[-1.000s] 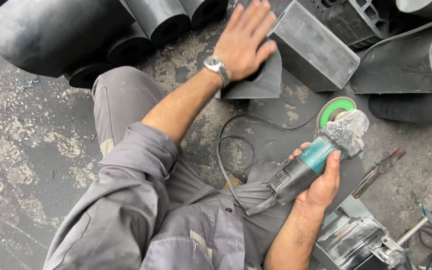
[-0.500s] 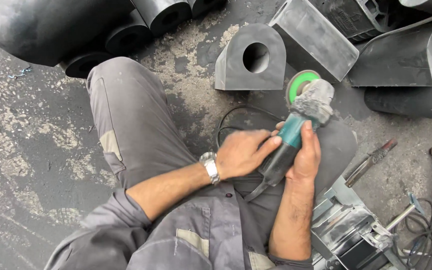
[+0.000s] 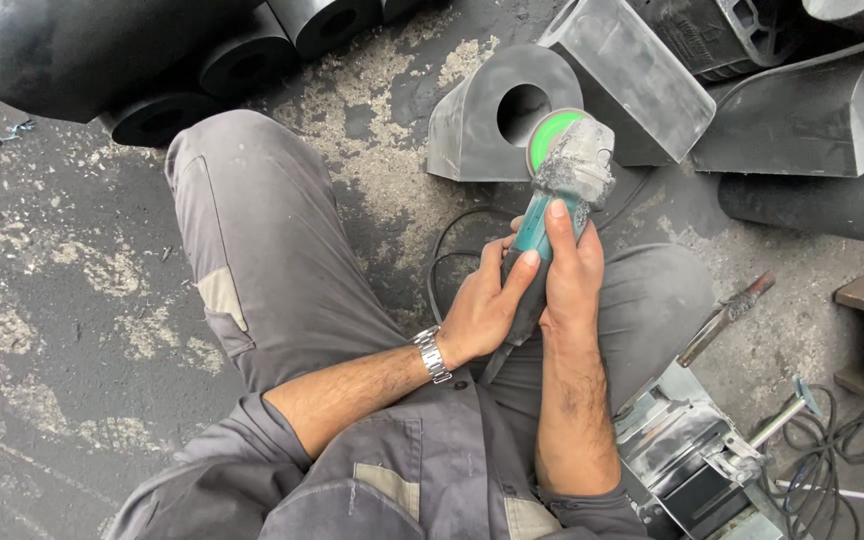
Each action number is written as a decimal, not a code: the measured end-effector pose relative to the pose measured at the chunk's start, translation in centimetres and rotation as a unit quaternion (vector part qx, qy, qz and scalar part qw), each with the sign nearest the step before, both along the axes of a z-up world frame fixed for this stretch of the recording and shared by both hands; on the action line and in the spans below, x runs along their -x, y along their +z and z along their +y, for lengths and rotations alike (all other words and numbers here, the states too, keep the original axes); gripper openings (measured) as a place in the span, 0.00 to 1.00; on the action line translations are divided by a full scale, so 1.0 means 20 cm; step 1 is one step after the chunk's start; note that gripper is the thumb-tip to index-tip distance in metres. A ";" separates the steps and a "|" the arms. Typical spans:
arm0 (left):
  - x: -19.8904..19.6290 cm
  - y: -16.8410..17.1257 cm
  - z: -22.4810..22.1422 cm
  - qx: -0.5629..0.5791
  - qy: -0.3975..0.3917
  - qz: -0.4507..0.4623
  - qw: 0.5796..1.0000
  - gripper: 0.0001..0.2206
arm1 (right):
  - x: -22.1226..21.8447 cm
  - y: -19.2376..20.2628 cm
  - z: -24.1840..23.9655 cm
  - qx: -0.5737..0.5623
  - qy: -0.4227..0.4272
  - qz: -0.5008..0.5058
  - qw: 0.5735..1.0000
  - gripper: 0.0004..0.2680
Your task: Grinding a black molded plastic or rubber object with a hand-held angle grinder.
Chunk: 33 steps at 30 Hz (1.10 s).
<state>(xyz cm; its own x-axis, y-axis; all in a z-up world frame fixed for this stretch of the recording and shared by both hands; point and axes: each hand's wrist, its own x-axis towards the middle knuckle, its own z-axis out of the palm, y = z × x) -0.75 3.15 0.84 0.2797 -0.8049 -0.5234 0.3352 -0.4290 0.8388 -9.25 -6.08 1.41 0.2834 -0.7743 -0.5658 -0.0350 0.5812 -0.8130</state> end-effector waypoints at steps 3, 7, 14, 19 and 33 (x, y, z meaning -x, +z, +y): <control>0.07 -0.05 0.06 0.047 -0.003 0.023 0.999 0.29 | 0.02 0.02 0.02 0.015 -0.004 0.028 0.999 0.14; 0.08 -0.03 0.02 0.021 -0.057 0.036 0.998 0.30 | 0.07 0.03 0.01 0.002 -0.030 0.030 0.999 0.14; 0.00 -0.07 -0.15 0.009 0.033 0.010 0.999 0.30 | -0.15 0.00 -0.21 0.022 0.042 0.028 0.998 0.16; 0.02 -0.05 -0.16 0.045 0.155 0.025 0.987 0.30 | -0.17 0.03 -0.26 0.042 0.140 0.080 0.986 0.17; 0.00 -0.06 -0.29 0.021 0.143 0.041 0.989 0.34 | -0.22 0.03 -0.38 0.044 0.142 0.065 0.987 0.16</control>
